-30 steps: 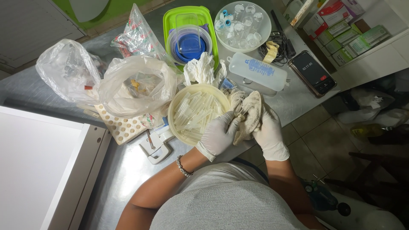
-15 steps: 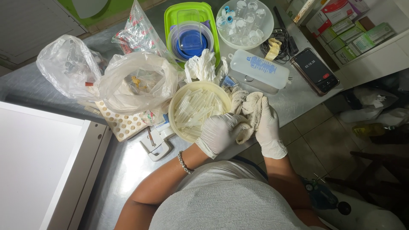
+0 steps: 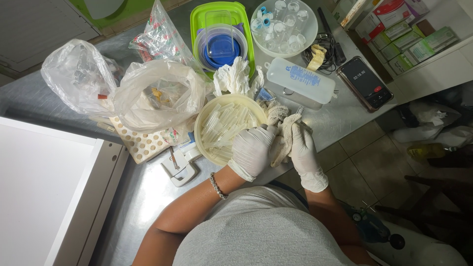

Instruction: The person wipes the exterior of multiple test tubes with a white cloth while wearing gloves. They handle the tubes one by one, wiping them and placing them into a yellow bowl on the countertop.

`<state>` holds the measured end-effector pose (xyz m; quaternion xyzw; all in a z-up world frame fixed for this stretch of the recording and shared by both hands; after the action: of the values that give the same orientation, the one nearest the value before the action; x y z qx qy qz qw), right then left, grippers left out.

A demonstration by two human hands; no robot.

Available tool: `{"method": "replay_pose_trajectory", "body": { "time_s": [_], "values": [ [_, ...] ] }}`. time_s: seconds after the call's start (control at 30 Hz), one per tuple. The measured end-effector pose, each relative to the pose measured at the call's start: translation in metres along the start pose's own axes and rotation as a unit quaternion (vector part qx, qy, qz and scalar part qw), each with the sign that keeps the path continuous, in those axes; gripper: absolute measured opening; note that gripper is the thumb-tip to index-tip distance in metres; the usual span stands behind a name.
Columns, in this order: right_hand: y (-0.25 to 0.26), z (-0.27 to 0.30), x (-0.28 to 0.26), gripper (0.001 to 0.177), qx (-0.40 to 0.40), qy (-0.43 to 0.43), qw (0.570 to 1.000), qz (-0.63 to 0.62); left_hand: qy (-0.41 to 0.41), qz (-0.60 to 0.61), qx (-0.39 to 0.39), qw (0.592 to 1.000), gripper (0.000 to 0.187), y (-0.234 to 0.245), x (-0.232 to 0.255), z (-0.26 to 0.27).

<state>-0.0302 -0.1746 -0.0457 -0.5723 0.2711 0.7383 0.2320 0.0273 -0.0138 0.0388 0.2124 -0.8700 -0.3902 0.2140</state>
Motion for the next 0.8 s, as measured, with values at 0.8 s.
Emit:
{"method": "replay_pose_trajectory", "body": {
  "time_s": [0.8],
  "values": [
    [0.018,-0.032,-0.090,0.038,0.070,0.181,0.889,0.414,0.216,0.159,0.004,0.963,0.017,0.033,-0.079,0.050]
  ]
}}
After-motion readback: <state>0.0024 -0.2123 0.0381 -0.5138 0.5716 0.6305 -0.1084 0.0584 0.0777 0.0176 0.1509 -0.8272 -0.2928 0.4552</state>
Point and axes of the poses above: each hand's wrist, its own z-axis away from the middle knuckle, its own y-axis out of the back of the hand, x = y × z, the point moved 3 cm from there along -z, towards the middle knuckle, and after that the axes turned 4 degrees about -y, right-handed, at the moved point
